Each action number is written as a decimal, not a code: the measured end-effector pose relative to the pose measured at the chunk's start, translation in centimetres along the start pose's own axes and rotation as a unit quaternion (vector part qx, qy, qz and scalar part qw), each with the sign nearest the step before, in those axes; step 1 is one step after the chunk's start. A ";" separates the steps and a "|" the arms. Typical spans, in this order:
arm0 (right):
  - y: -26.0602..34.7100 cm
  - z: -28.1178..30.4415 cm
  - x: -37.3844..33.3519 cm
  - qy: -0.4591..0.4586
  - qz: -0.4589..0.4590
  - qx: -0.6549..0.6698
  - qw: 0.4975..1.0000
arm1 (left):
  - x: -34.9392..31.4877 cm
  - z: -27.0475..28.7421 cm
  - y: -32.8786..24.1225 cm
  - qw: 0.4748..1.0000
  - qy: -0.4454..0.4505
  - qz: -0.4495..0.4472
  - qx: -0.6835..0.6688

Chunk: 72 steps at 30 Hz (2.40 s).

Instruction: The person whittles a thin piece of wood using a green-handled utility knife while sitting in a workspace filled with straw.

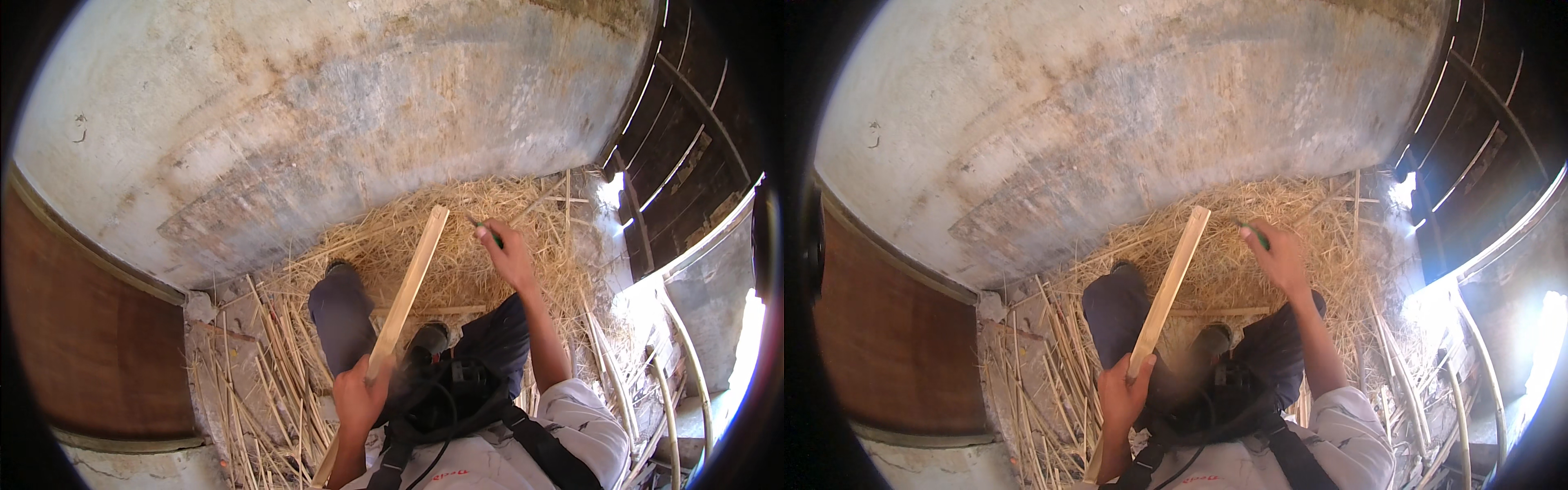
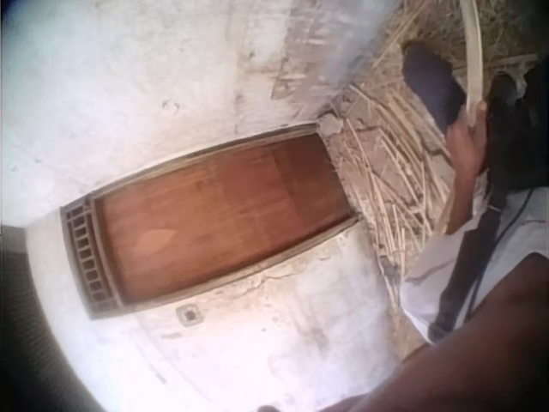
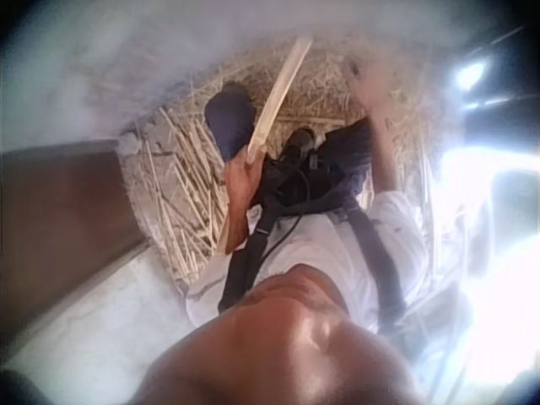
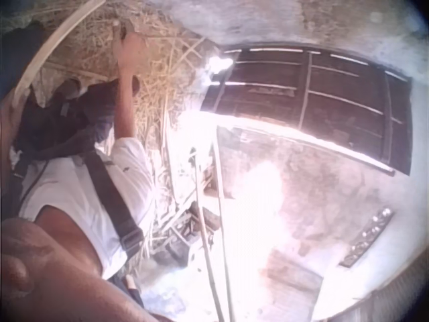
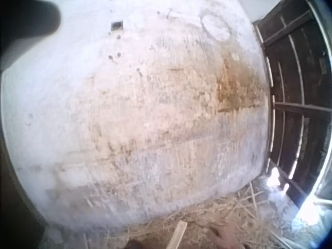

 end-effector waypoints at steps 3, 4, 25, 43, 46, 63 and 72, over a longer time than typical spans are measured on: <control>3.1 -1.5 -1.9 0.017 0.076 0.074 0.994 | 0.6 -0.5 -0.3 1.000 -0.017 -0.018 0.009; 4.5 -2.0 -2.5 0.030 0.107 0.067 0.992 | 0.9 -0.5 -0.4 1.000 -0.017 -0.013 0.014; 10.2 -4.7 -6.8 0.066 0.288 0.059 0.953 | 1.9 -1.4 -1.5 0.988 0.094 0.023 -0.121; 10.9 -3.7 -6.3 0.010 0.284 -0.013 0.959 | 1.8 -1.8 -1.4 0.976 0.160 0.043 -0.138; 10.9 -3.4 -6.0 0.001 0.280 -0.018 0.960 | 1.7 -1.6 -1.6 0.979 0.158 0.050 -0.118; 9.3 -3.0 -4.0 -0.022 0.291 -0.028 0.956 | 1.5 -2.3 1.0 0.970 0.185 0.049 -0.148; 7.2 -1.0 -0.6 -0.066 0.214 -0.058 0.973 | 0.5 -2.5 2.3 0.964 0.204 0.060 -0.161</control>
Point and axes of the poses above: each hand's wrist, its own x-axis towards the middle knuckle, its own z-axis out of the back of the hand, y = z × x, the point moved 3 cm from there along x, towards the middle knuckle, and after that the axes turned 13 degrees about z, right-handed, at the moved point
